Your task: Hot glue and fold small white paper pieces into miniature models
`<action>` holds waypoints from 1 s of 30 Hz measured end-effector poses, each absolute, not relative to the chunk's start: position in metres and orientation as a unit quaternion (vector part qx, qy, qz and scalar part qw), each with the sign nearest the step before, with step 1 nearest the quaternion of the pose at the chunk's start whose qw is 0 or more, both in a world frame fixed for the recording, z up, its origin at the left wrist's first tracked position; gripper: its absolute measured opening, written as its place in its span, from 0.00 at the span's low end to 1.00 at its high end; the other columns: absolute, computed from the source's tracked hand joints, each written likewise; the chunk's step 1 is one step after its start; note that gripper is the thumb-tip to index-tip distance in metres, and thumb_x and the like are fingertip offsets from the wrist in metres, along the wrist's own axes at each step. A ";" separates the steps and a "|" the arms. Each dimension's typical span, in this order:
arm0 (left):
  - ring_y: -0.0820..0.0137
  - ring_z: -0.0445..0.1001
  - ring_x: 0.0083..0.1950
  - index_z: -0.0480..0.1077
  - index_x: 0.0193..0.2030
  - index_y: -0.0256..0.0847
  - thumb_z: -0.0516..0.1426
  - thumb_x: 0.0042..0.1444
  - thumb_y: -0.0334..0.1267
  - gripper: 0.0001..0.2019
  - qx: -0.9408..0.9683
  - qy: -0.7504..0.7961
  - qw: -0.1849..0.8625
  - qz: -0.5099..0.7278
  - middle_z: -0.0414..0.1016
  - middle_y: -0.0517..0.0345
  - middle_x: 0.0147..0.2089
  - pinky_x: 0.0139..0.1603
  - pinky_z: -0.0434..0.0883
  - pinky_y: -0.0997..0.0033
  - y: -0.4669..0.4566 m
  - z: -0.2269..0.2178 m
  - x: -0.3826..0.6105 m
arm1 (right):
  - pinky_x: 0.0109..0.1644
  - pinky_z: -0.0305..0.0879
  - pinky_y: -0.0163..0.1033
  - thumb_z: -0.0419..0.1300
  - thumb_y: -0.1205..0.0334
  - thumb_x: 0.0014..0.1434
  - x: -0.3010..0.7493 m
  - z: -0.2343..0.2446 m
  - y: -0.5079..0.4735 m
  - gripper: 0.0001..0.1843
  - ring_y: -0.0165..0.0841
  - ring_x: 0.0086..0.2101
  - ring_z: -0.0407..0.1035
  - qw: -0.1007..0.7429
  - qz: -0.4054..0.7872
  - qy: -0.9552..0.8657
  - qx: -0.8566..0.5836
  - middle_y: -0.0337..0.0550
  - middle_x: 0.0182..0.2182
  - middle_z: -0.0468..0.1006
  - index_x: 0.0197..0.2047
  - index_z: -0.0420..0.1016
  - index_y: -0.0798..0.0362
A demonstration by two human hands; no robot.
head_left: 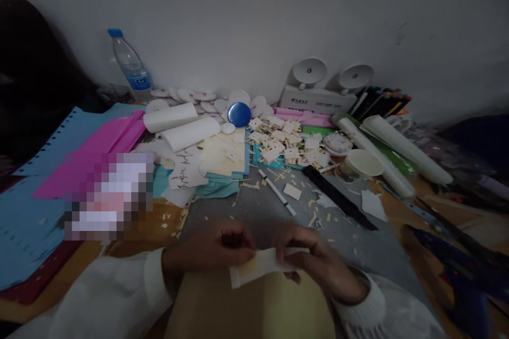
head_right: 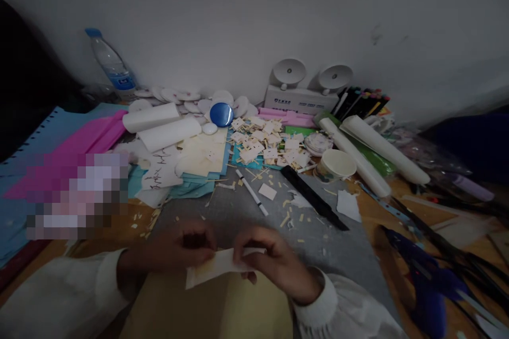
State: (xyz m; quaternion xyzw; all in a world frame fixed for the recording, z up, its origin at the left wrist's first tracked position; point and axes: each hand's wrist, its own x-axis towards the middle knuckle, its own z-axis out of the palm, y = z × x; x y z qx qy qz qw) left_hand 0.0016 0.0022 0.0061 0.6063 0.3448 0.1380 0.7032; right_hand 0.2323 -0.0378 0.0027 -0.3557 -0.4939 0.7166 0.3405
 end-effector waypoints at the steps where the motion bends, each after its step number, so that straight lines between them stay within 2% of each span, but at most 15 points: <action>1: 0.75 0.63 0.27 0.73 0.34 0.38 0.60 0.52 0.46 0.12 0.599 0.342 0.711 0.139 0.70 0.61 0.28 0.28 0.61 0.78 0.003 0.006 0.001 | 0.24 0.59 0.30 0.60 0.60 0.56 0.233 0.002 -0.038 0.08 0.25 0.22 0.63 0.338 0.731 -0.481 -0.347 0.38 0.24 0.70 0.32 0.71 0.56; 5: 0.74 0.66 0.29 0.75 0.35 0.37 0.61 0.52 0.45 0.12 0.593 0.333 0.718 0.147 0.72 0.60 0.29 0.30 0.63 0.76 0.004 0.005 0.001 | 0.22 0.57 0.30 0.58 0.52 0.58 0.233 0.003 -0.036 0.13 0.26 0.20 0.64 0.308 0.761 -0.459 -0.339 0.36 0.22 0.70 0.34 0.66 0.54; 10: 0.73 0.68 0.30 0.77 0.36 0.39 0.60 0.54 0.43 0.10 0.612 0.324 0.709 0.134 0.74 0.60 0.30 0.31 0.63 0.76 0.003 0.000 0.001 | 0.27 0.57 0.30 0.57 0.48 0.57 0.227 0.014 -0.033 0.15 0.26 0.27 0.64 0.283 0.694 -0.520 -0.410 0.36 0.28 0.69 0.35 0.68 0.53; 14: 0.69 0.72 0.36 0.77 0.38 0.40 0.59 0.55 0.48 0.14 0.610 0.353 0.695 0.143 0.77 0.57 0.35 0.36 0.66 0.75 0.003 0.003 0.003 | 0.21 0.56 0.30 0.61 0.47 0.54 0.222 0.011 -0.035 0.17 0.25 0.19 0.64 0.217 0.733 -0.492 -0.417 0.35 0.24 0.72 0.36 0.66 0.53; 17: 0.68 0.73 0.41 0.75 0.42 0.39 0.53 0.58 0.52 0.19 0.599 0.376 0.684 0.180 0.77 0.55 0.40 0.41 0.68 0.72 0.005 0.006 0.003 | 0.19 0.56 0.28 0.62 0.49 0.54 0.222 0.005 -0.036 0.17 0.25 0.18 0.64 0.247 0.732 -0.473 -0.424 0.35 0.22 0.73 0.35 0.65 0.53; 19: 0.66 0.72 0.45 0.72 0.49 0.41 0.57 0.56 0.53 0.21 0.618 0.352 0.671 0.210 0.75 0.54 0.45 0.43 0.69 0.70 0.005 0.005 0.001 | 0.20 0.55 0.27 0.62 0.51 0.55 0.223 0.000 -0.036 0.15 0.23 0.18 0.63 0.285 0.717 -0.465 -0.435 0.34 0.21 0.72 0.35 0.66 0.53; 21: 0.64 0.71 0.47 0.69 0.53 0.43 0.63 0.49 0.50 0.25 0.666 0.331 0.631 0.222 0.72 0.53 0.49 0.45 0.69 0.69 0.006 0.003 -0.002 | 0.20 0.54 0.27 0.62 0.52 0.54 0.226 -0.003 -0.035 0.14 0.22 0.18 0.62 0.314 0.705 -0.455 -0.444 0.33 0.21 0.71 0.35 0.66 0.53; 23: 0.64 0.71 0.48 0.70 0.52 0.44 0.65 0.47 0.46 0.25 0.729 0.334 0.556 0.219 0.72 0.54 0.49 0.46 0.69 0.68 0.005 0.004 -0.004 | 0.21 0.54 0.28 0.62 0.52 0.54 0.227 -0.004 -0.034 0.14 0.23 0.18 0.61 0.326 0.696 -0.456 -0.449 0.32 0.21 0.71 0.37 0.66 0.52; 26: 0.65 0.72 0.46 0.73 0.49 0.46 0.62 0.53 0.43 0.17 0.799 0.353 0.440 0.211 0.74 0.58 0.46 0.48 0.68 0.68 0.003 0.010 -0.003 | 0.21 0.56 0.30 0.59 0.50 0.55 0.226 0.000 -0.032 0.13 0.26 0.19 0.63 0.313 0.661 -0.492 -0.473 0.34 0.22 0.71 0.36 0.67 0.51; 30: 0.64 0.73 0.47 0.75 0.47 0.44 0.60 0.54 0.41 0.14 0.828 0.365 0.367 0.216 0.76 0.57 0.46 0.49 0.69 0.68 0.002 0.017 -0.001 | 0.25 0.63 0.36 0.56 0.48 0.56 0.231 0.023 -0.038 0.14 0.32 0.23 0.66 0.302 0.509 -0.584 -0.555 0.38 0.22 0.71 0.29 0.70 0.49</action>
